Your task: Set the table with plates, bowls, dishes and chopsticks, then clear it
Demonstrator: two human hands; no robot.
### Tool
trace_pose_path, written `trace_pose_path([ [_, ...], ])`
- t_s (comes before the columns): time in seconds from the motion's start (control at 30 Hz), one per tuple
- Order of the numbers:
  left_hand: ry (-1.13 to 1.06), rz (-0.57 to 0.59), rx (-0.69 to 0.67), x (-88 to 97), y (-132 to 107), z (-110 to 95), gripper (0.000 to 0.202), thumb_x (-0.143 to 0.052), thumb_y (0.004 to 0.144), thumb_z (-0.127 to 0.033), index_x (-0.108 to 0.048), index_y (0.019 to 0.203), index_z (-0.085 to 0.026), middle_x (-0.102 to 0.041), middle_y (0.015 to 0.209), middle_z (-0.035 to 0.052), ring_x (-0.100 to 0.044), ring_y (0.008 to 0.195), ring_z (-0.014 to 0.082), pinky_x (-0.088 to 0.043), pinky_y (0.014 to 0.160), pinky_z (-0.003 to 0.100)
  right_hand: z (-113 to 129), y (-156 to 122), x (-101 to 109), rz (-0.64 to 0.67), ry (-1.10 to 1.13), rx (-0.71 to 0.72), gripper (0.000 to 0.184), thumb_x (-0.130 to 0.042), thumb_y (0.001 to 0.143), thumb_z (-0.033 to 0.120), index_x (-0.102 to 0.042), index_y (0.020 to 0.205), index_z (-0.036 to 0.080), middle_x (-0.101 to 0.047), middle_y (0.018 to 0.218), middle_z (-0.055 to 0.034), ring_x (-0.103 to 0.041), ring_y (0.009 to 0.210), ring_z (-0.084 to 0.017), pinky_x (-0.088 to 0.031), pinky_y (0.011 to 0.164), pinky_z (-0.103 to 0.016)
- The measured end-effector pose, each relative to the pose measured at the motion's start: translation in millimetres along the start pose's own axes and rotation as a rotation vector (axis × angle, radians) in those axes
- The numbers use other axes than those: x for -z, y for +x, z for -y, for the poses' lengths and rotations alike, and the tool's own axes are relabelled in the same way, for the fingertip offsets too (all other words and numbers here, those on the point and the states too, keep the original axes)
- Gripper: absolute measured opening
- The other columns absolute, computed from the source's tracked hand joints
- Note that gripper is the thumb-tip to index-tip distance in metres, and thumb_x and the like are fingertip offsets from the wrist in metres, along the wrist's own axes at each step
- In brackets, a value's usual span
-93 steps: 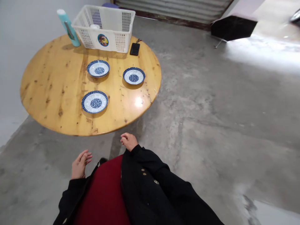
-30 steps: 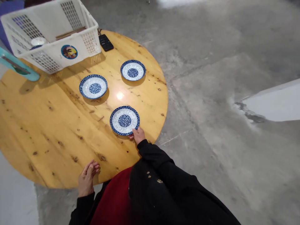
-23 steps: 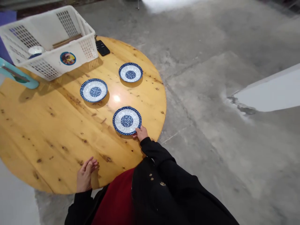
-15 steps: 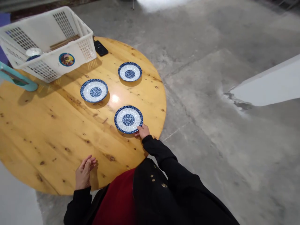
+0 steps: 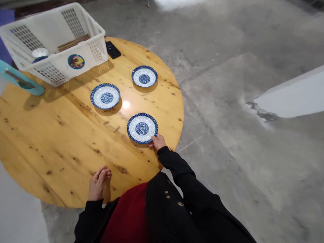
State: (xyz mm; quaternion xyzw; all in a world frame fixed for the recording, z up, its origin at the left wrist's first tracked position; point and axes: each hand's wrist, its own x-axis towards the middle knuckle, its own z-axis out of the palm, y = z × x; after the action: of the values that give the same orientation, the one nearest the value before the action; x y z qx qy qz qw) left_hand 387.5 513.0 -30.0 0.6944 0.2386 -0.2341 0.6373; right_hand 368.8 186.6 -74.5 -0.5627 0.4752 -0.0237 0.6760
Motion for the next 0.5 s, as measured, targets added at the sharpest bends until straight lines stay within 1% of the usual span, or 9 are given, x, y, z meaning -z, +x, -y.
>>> trace_pose_path([
  [0.1, -0.040, -0.022, 0.012, 2.2, -3.0, 0.8, 0.057, -0.079, 0.059, -0.049, -0.067, 0.098, -0.010, -0.071, 0.082, 0.0077, -0.064, 0.068, 0.0138, -0.052, 0.065, 0.028, 4.2, -3.2, 21.6, 0.007, -0.181, 0.031, 0.026, -0.065, 0.075, 0.041, -0.053, 0.064, 0.020, -0.063, 0.048, -0.0030, -0.060, 0.042, -0.019, -0.050, 0.041, -0.028],
  [0.13, -0.054, -0.032, 0.020, 3.1, -3.0, 1.1, 0.056, -0.079, 0.059, -0.049, -0.067, 0.098, -0.010, -0.071, 0.082, 0.0078, -0.063, 0.067, 0.0135, -0.052, 0.065, 0.028, 7.7, -2.3, 30.0, -0.041, -0.300, 0.084, 0.030, -0.063, 0.076, 0.045, -0.053, 0.063, 0.020, -0.063, 0.049, -0.0036, -0.060, 0.042, -0.018, -0.049, 0.042, -0.028],
  [0.2, -0.074, -0.042, 0.033, 4.8, 0.5, -0.2, 0.056, -0.078, 0.059, -0.048, -0.067, 0.098, -0.010, -0.070, 0.082, 0.0078, -0.063, 0.067, 0.0130, -0.051, 0.065, 0.027, 20.0, 3.7, 43.2, -0.181, -0.490, 0.243, 0.032, -0.059, 0.078, 0.048, -0.057, 0.064, 0.019, -0.064, 0.052, -0.0044, -0.060, 0.045, -0.018, -0.051, 0.048, -0.028],
  [0.23, -0.076, -0.038, 0.031, 5.3, 4.7, -2.6, 0.055, -0.078, 0.060, -0.048, -0.067, 0.098, -0.010, -0.070, 0.082, 0.0077, -0.063, 0.068, 0.0129, -0.051, 0.065, 0.026, 29.0, 8.8, 45.9, -0.242, -0.533, 0.329, 0.032, -0.056, 0.080, 0.048, -0.059, 0.067, 0.018, -0.065, 0.054, -0.0044, -0.061, 0.047, -0.017, -0.052, 0.052, -0.029],
  [0.27, -0.071, -0.029, 0.018, 5.4, 11.0, -6.5, 0.054, -0.077, 0.061, -0.047, -0.067, 0.098, -0.010, -0.070, 0.082, 0.0076, -0.063, 0.068, 0.0128, -0.051, 0.065, 0.026, 39.5, 15.2, 45.1, -0.275, -0.550, 0.411, 0.032, -0.053, 0.081, 0.047, -0.061, 0.071, 0.018, -0.066, 0.057, -0.0043, -0.062, 0.050, -0.018, -0.053, 0.056, -0.029],
  [0.3, -0.061, -0.021, -0.009, 5.0, 19.4, -12.2, 0.053, -0.076, 0.062, -0.047, -0.067, 0.099, -0.010, -0.069, 0.083, 0.0076, -0.063, 0.069, 0.0127, -0.051, 0.065, 0.026, 51.2, 23.1, 40.3, -0.286, -0.555, 0.490, 0.032, -0.051, 0.082, 0.046, -0.063, 0.076, 0.017, -0.067, 0.060, -0.0043, -0.063, 0.053, -0.018, -0.054, 0.059, -0.030],
  [0.37, -0.029, -0.006, -0.092, 1.8, 42.9, -28.9, 0.050, -0.074, 0.065, -0.046, -0.067, 0.100, -0.011, -0.069, 0.084, 0.0075, -0.063, 0.070, 0.0129, -0.051, 0.065, 0.025, 75.4, 43.5, 19.4, -0.244, -0.567, 0.636, 0.032, -0.050, 0.082, 0.044, -0.066, 0.086, 0.017, -0.069, 0.069, -0.0050, -0.066, 0.060, -0.019, -0.055, 0.064, -0.032],
  [0.43, 0.010, 0.005, -0.164, -4.9, 73.7, -50.9, 0.048, -0.071, 0.067, -0.044, -0.067, 0.103, -0.011, -0.069, 0.084, 0.0075, -0.062, 0.069, 0.0129, -0.051, 0.064, 0.026, 97.1, 69.7, -13.0, -0.157, -0.560, 0.720, 0.034, -0.051, 0.081, 0.042, -0.067, 0.096, 0.016, -0.071, 0.081, -0.0071, -0.068, 0.066, -0.019, -0.056, 0.067, -0.033],
  [0.5, 0.047, 0.008, -0.211, -14.4, 108.6, -75.4, 0.047, -0.066, 0.073, -0.043, -0.066, 0.110, -0.013, -0.068, 0.083, 0.0071, -0.061, 0.065, 0.0126, -0.049, 0.059, 0.025, 113.8, 99.0, -50.3, -0.064, -0.561, 0.727, 0.038, -0.049, 0.080, 0.040, -0.067, 0.101, 0.013, -0.071, 0.087, -0.0094, -0.069, 0.068, -0.019, -0.056, 0.066, -0.033],
])
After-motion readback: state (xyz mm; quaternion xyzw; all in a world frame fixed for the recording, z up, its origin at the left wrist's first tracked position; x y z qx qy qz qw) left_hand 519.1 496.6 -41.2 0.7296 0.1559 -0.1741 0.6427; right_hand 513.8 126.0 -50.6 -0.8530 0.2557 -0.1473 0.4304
